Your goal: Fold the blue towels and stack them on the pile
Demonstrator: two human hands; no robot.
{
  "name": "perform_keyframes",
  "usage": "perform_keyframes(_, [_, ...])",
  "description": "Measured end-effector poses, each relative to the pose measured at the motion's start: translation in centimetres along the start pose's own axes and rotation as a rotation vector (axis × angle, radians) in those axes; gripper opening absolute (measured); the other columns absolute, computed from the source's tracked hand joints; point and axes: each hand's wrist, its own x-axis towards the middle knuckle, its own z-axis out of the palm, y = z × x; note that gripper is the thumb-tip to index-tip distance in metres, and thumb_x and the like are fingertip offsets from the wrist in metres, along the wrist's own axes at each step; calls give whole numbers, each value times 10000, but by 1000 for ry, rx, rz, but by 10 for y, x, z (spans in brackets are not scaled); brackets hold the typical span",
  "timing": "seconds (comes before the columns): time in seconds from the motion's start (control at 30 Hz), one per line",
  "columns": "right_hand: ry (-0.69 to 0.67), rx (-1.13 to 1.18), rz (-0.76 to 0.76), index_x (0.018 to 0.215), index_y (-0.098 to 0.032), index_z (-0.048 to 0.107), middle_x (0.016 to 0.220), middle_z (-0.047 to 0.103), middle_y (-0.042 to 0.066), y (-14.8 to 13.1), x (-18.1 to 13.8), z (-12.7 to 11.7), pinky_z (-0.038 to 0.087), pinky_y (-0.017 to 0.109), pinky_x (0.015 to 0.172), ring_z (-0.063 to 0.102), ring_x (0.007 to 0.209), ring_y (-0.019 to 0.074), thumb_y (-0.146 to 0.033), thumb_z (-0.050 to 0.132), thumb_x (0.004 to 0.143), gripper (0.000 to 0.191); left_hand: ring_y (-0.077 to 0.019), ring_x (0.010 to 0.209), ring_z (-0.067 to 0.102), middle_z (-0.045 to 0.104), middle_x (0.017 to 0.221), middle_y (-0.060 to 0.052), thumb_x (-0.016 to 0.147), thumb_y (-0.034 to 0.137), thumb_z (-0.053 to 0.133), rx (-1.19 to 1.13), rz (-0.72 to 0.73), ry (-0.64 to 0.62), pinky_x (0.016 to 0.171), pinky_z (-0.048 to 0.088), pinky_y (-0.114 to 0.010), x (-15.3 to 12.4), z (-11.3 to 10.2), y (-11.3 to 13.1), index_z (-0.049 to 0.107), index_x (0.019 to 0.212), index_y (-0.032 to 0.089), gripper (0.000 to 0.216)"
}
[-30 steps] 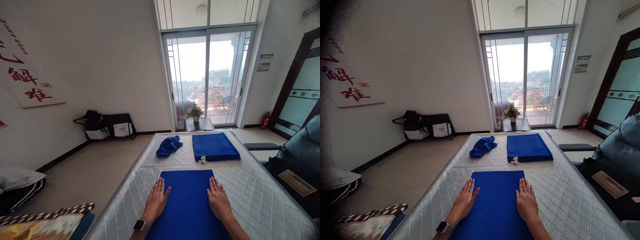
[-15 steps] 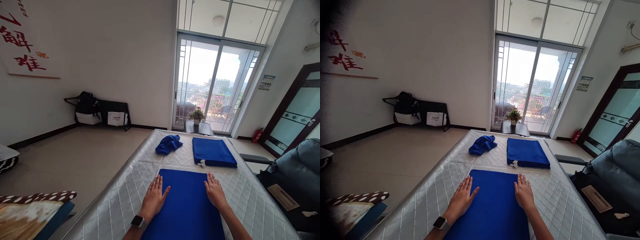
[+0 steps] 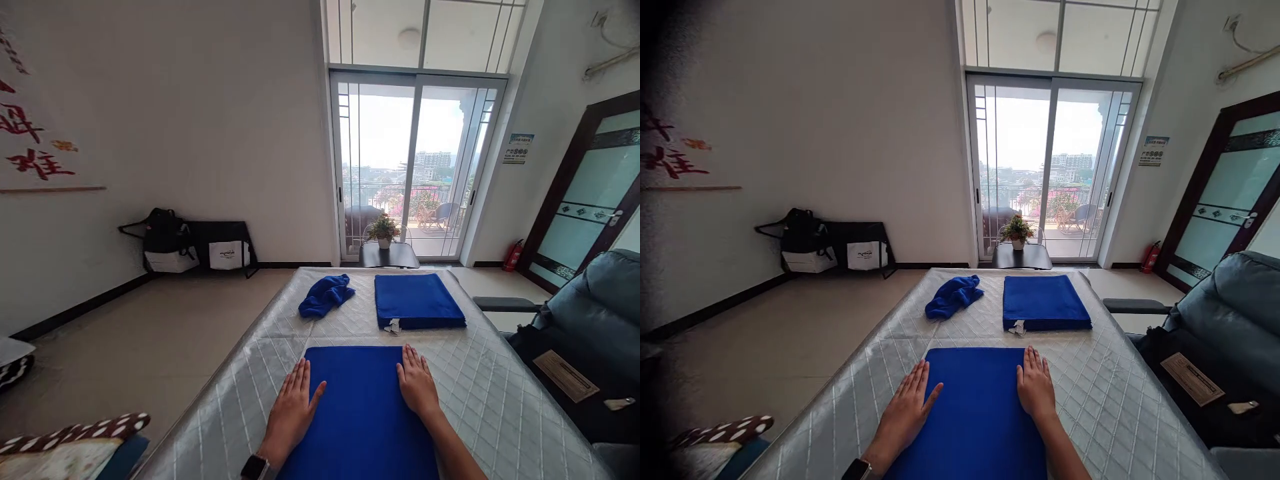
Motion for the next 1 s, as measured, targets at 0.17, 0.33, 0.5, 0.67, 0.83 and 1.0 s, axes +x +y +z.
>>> perform_keyframes(0.17, [3,61,9,1571,-113,185,1627,203,63,-2,-2,-4,65,405,1229,139,1513,182,-379,195,1000,631,-248,1452,359,384,1575,-114,996,578,285,-85,208,-14,1182,356,-456,3,-3,68,297,1541,156,689])
perform_keyframes(0.33, [-2,36,-25,1568,-118,205,1634,168,78,4,-3,0,82,425,1226,131,1515,208,-314,221,993,607,-237,1425,411,461,1538,-79,1004,559,279,-292,425,-110,1173,373,-448,30,-3,178,391,1504,231,608])
perform_keyframes(0.5, [-7,19,-135,1567,-138,216,1637,158,70,14,-2,11,61,419,1234,146,1513,225,-287,300,968,623,-212,1441,383,439,1553,-76,1009,546,242,-494,383,-147,1197,337,-408,58,7,235,420,1489,203,616])
perform_keyframes(0.67, [16,6,-108,1555,-157,270,1627,216,66,11,-2,9,77,442,1235,170,1508,235,-207,349,924,639,-199,1480,304,350,1598,-70,1012,547,167,-502,330,-197,1226,275,-407,61,23,234,327,1536,189,655])
perform_keyframes(0.83, [25,15,-113,1555,-143,266,1626,208,69,10,-4,6,71,439,1235,139,1514,237,-220,373,915,653,-200,1502,244,283,1622,-94,1016,534,140,-440,366,-235,1233,245,-447,61,26,231,259,1556,169,663])
perform_keyframes(1.0, [31,-2,-98,1562,-133,232,1633,188,71,11,-2,11,71,421,1235,127,1515,222,-232,351,930,651,-214,1504,235,311,1609,-110,1010,552,116,-395,357,-234,1230,242,-466,63,22,229,253,1556,152,691])
